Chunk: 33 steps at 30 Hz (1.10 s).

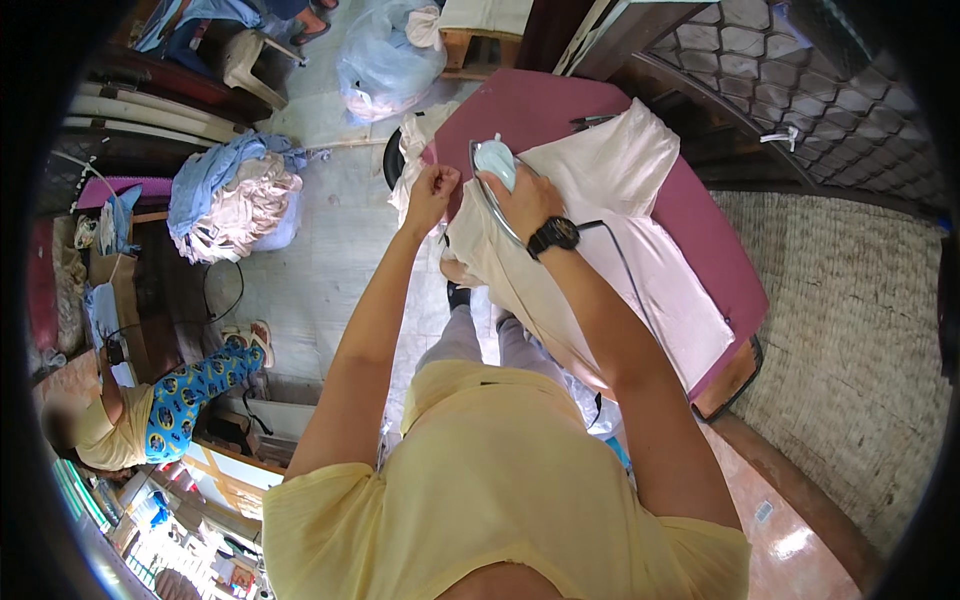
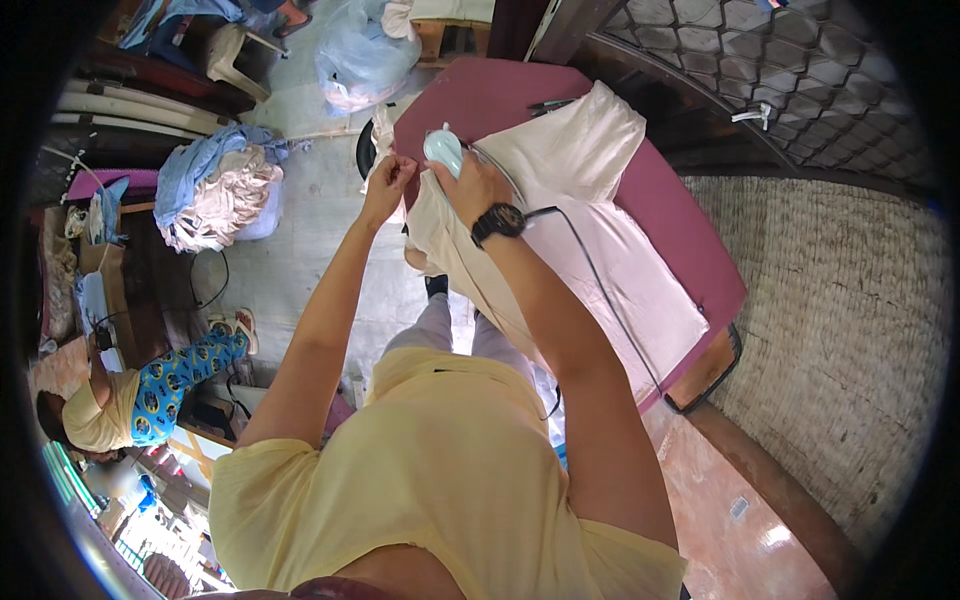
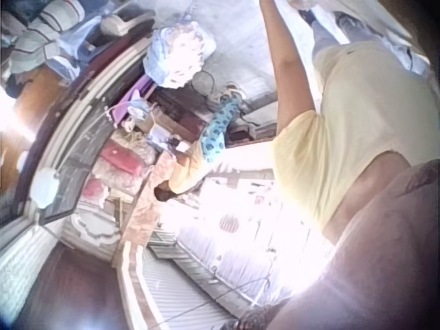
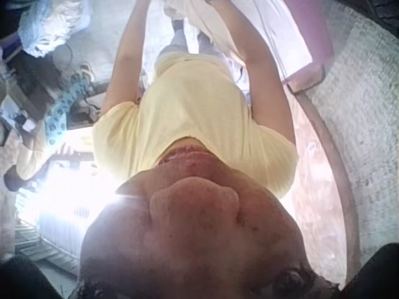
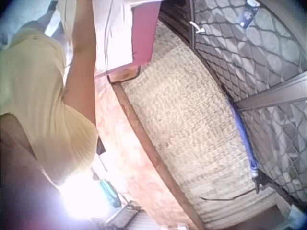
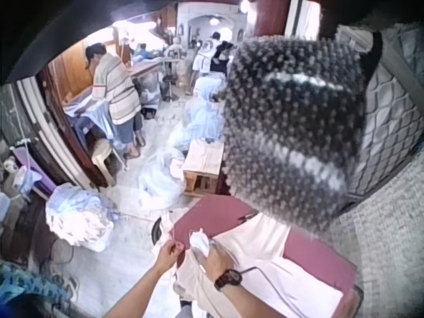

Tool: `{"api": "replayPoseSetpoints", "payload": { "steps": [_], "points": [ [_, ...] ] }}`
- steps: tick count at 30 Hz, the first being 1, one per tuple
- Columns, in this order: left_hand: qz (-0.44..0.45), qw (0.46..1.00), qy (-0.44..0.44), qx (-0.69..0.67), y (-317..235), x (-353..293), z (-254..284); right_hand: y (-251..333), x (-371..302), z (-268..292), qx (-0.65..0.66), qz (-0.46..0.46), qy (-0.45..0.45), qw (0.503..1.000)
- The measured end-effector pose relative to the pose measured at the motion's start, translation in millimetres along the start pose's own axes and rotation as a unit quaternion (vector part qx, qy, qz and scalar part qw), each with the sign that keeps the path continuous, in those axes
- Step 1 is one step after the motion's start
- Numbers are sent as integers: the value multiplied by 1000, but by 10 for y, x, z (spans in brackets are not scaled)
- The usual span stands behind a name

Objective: The person presses a shirt on an ironing board using an iron, smoothing the fabric with one hand while moving the iron across the sleeves and torso.

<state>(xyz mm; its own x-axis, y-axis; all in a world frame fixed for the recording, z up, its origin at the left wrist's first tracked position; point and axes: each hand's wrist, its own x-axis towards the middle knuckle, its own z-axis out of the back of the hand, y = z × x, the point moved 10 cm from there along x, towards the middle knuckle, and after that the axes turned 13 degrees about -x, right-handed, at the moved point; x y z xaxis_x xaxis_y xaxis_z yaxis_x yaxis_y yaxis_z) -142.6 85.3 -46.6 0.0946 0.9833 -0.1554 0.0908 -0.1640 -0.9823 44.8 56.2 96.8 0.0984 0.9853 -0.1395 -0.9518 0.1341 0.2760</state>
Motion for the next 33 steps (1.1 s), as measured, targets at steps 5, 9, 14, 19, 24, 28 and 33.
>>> {"api": "replayPoseSetpoints", "payload": {
  "steps": [5,9,14,19,24,28,33],
  "points": [
    [33,994,-39,-94,-3,-11,91,237,199,95,33,20,9,999],
    [6,999,-18,43,-166,-39,10,-96,-319,14,39,70,29,996],
    [-81,980,29,177,-322,13,-130,-1301,-1601,159,-69,53,52,995],
    [-75,990,40,112,-71,21,-81,-2050,-2318,327,-63,53,27,996],
    [-59,985,114,115,267,254,53,-1000,-1578,183,66,68,-77,993],
    [59,983,143,100,179,527,-27,-167,-599,-156,27,80,-62,995],
    [47,981,65,179,57,601,-118,-322,-768,-113,60,5,16,998]
  ]
}}
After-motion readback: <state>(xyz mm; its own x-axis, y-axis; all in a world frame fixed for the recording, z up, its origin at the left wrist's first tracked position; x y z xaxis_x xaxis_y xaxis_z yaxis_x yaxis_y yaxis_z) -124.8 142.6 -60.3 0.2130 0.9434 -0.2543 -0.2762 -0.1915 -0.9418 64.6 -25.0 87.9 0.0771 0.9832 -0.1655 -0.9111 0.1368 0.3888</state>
